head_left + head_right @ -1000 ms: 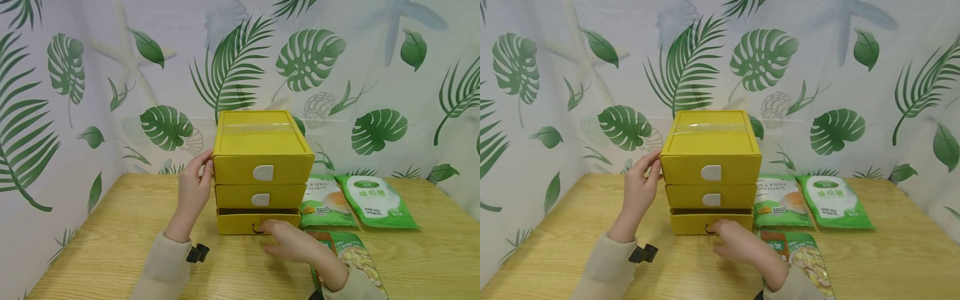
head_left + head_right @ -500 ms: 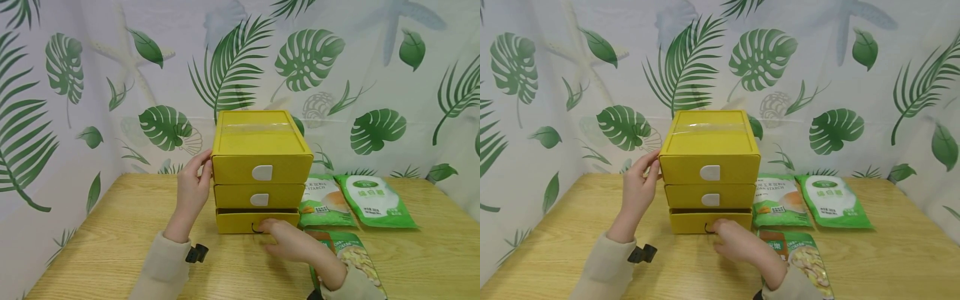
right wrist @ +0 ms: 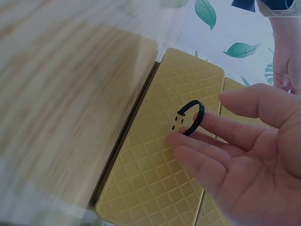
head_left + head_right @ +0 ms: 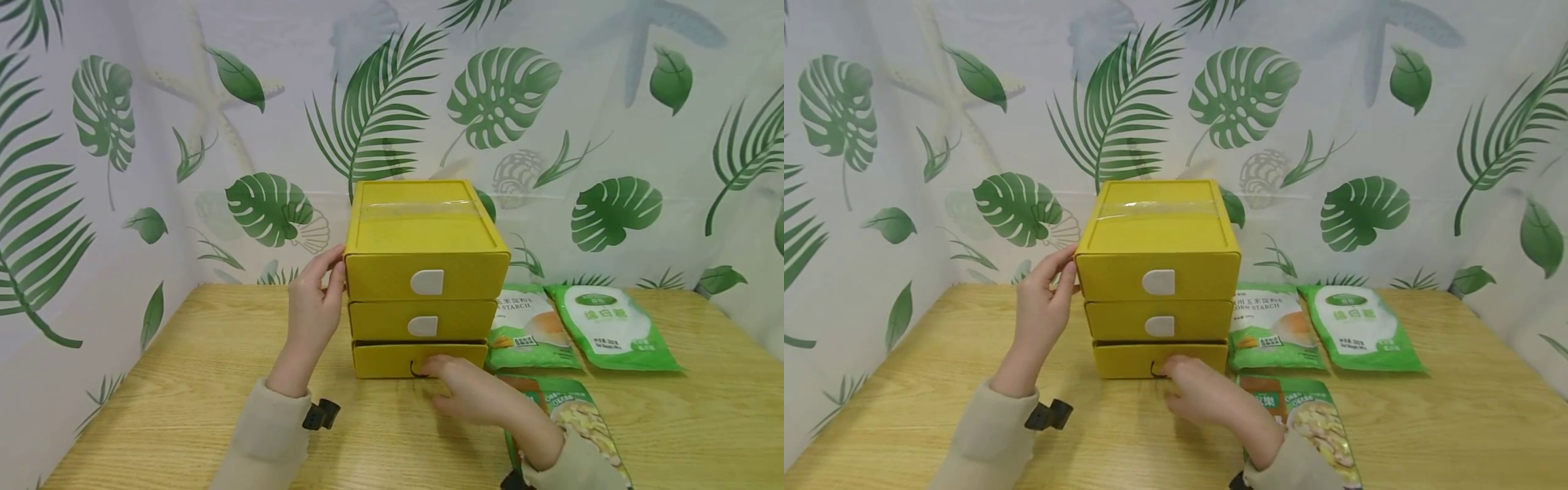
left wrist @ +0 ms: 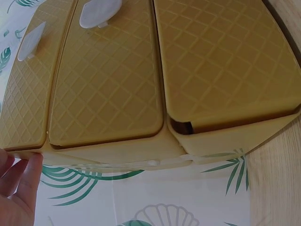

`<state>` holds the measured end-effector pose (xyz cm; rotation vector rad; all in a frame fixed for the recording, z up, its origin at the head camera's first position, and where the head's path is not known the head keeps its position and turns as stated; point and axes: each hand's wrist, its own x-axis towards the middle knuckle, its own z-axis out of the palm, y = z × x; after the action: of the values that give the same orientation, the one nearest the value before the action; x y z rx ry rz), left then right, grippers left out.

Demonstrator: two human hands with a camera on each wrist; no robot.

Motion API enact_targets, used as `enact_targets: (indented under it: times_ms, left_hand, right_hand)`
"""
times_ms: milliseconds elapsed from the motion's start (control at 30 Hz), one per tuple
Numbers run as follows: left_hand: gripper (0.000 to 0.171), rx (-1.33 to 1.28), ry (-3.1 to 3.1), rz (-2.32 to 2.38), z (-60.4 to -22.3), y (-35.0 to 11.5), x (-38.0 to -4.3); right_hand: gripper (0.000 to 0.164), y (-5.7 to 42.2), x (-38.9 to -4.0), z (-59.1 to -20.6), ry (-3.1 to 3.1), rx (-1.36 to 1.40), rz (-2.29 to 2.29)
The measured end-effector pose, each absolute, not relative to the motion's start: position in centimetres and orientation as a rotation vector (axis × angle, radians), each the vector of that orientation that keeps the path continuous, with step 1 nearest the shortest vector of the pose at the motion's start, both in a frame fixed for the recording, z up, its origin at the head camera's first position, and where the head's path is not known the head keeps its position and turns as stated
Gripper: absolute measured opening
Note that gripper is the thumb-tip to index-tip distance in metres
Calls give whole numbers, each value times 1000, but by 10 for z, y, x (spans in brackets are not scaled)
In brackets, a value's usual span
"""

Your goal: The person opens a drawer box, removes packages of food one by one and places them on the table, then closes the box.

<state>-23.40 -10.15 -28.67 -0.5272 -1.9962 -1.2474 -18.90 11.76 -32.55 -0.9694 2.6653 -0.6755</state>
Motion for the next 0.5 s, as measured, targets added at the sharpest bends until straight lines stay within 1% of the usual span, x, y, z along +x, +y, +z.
enact_targets:
  times_ms: [500]
  left_hand:
    - [27,-536,-1983,-1259,-285,-101,-234]
  right_hand:
    - [41,118,-191,-327,2678,-962,-677]
